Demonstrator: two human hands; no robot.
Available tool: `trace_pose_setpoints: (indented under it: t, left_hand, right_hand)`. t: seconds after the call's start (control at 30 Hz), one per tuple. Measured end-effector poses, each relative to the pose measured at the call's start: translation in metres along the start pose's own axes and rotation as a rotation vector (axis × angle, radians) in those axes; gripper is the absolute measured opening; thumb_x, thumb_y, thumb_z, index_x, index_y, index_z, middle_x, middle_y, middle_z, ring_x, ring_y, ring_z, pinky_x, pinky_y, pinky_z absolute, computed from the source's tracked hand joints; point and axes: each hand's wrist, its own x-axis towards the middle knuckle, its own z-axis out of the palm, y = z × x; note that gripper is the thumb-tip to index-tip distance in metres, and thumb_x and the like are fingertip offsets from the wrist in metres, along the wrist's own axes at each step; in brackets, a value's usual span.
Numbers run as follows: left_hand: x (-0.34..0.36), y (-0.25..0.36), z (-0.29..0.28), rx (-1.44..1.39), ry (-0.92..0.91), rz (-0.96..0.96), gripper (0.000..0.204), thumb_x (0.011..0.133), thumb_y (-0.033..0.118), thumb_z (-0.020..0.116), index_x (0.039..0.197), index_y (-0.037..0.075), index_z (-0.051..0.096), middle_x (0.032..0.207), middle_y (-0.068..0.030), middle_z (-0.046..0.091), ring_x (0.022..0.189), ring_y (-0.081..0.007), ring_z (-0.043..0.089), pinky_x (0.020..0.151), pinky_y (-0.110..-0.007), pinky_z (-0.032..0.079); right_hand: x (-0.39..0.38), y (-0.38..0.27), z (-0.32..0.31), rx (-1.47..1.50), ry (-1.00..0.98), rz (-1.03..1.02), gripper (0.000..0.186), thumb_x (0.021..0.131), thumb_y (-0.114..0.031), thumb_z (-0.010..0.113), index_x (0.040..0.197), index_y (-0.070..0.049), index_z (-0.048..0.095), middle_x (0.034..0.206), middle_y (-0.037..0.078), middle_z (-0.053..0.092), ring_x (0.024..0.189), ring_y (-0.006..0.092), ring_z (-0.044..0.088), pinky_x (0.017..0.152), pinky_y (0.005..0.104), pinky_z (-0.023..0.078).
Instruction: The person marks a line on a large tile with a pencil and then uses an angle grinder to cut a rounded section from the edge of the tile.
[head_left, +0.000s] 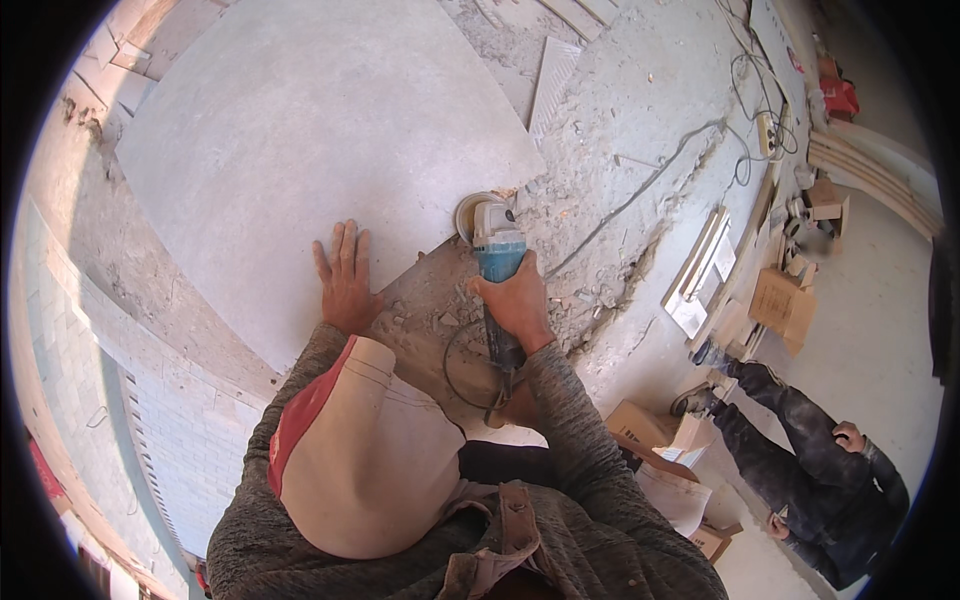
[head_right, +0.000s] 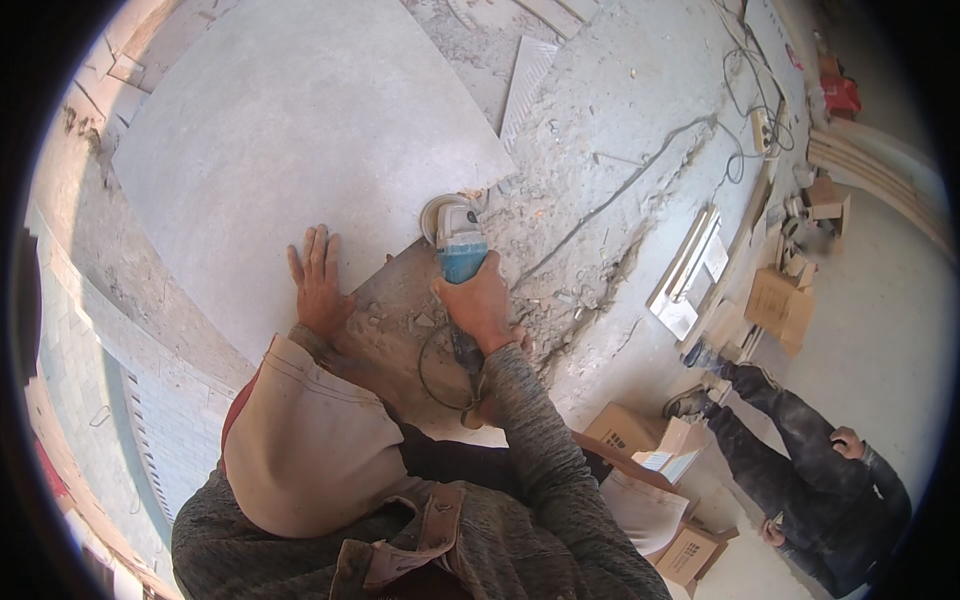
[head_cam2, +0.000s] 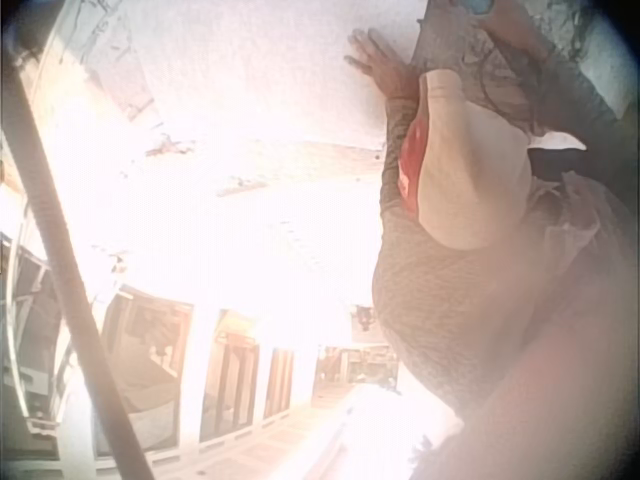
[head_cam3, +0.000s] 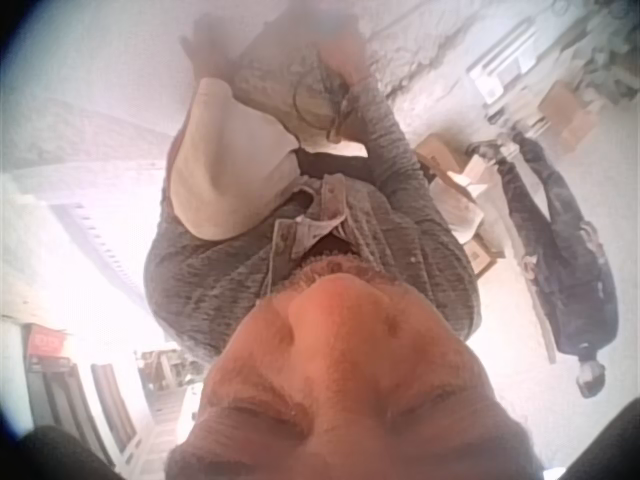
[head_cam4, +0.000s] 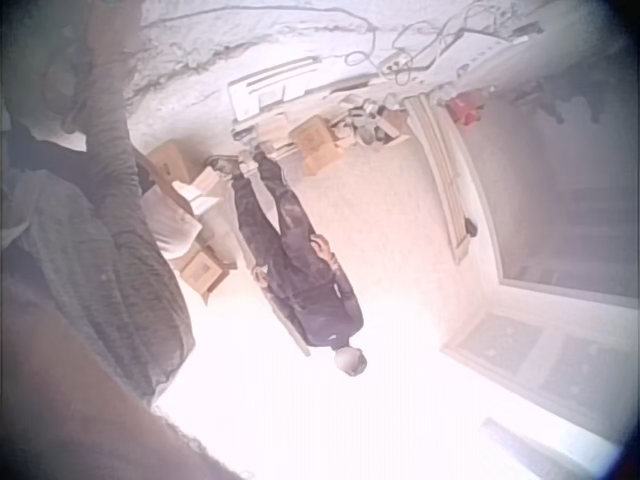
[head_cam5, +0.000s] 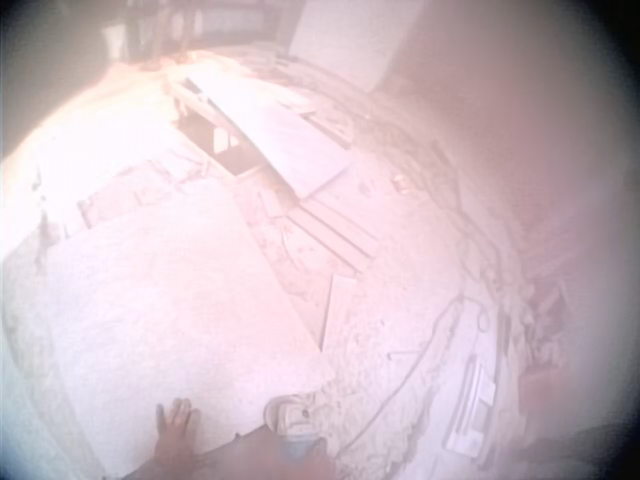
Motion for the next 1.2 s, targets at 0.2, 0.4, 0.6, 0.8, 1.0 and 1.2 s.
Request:
trace_pose_setpoints:
  t: [0.2,0.4,0.6,0.8,1.0,1.2]
  left_hand:
    - [0.0,0.003,-0.006,0.0,-0.048,-0.021,0.102,0.064,0.007,0.081,0.155,-0.001,0.035,0.166,-0.0188,0.026,0.158,-0.0356,0.016,0.127,-0.063,0.006]
    - [0.0,0.003,-0.005,0.011,-0.042,-0.019,0.103,0.064,0.008,0.083,0.155,-0.001,0.035,0.166,-0.0187,0.026,0.158,-0.0359,0.016,0.127,-0.063,0.006]
    - [0.0,0.002,-0.003,0.023,-0.029,-0.018,0.104,0.064,0.008,0.084,0.155,-0.002,0.035,0.166,-0.0184,0.026,0.158,-0.0357,0.017,0.127,-0.063,0.006]
    - [0.0,0.003,-0.005,0.014,-0.05,-0.021,0.103,0.064,0.009,0.084,0.154,-0.002,0.035,0.166,-0.0186,0.026,0.158,-0.0356,0.018,0.127,-0.064,0.007]
    - [0.0,0.003,-0.006,-0.061,-0.013,-0.019,0.103,0.065,0.008,0.083,0.155,0.0,0.035,0.165,-0.0183,0.027,0.158,-0.0347,0.018,0.127,-0.064,0.007]
    - [0.001,0.004,-0.007,-0.002,-0.051,-0.03,0.104,0.063,0.008,0.085,0.154,0.0,0.035,0.165,-0.0173,0.027,0.158,-0.034,0.018,0.128,-0.062,0.007]
  right_hand:
    - [0.001,0.0,-0.003,-0.018,0.002,-0.003,0.074,0.074,-0.037,0.082,0.122,0.006,0.047,0.105,0.035,0.069,0.102,0.0504,0.068,0.09,0.0536,0.054]
    - [0.004,0.006,-0.004,-0.032,-0.005,-0.03,0.073,0.074,-0.036,0.082,0.122,0.006,0.046,0.105,0.035,0.069,0.101,0.0505,0.069,0.089,0.0538,0.054]
    - [0.004,0.004,-0.005,-0.075,0.007,-0.026,0.075,0.072,-0.034,0.086,0.12,0.008,0.048,0.104,0.034,0.069,0.098,0.0486,0.07,0.086,0.0509,0.056]
    - [0.003,0.0,-0.006,-0.105,0.006,-0.017,0.073,0.072,-0.034,0.086,0.119,0.008,0.049,0.104,0.034,0.07,0.098,0.0488,0.07,0.086,0.0513,0.056]
    - [-0.002,0.003,-0.016,-0.081,0.008,-0.061,0.072,0.073,-0.036,0.082,0.122,0.004,0.047,0.103,0.032,0.07,0.098,0.0496,0.069,0.087,0.0535,0.055]
    - [-0.002,0.002,-0.023,-0.195,0.029,-0.022,0.068,0.075,-0.035,0.081,0.12,0.002,0.047,0.103,0.032,0.069,0.097,0.0488,0.069,0.086,0.0543,0.054]
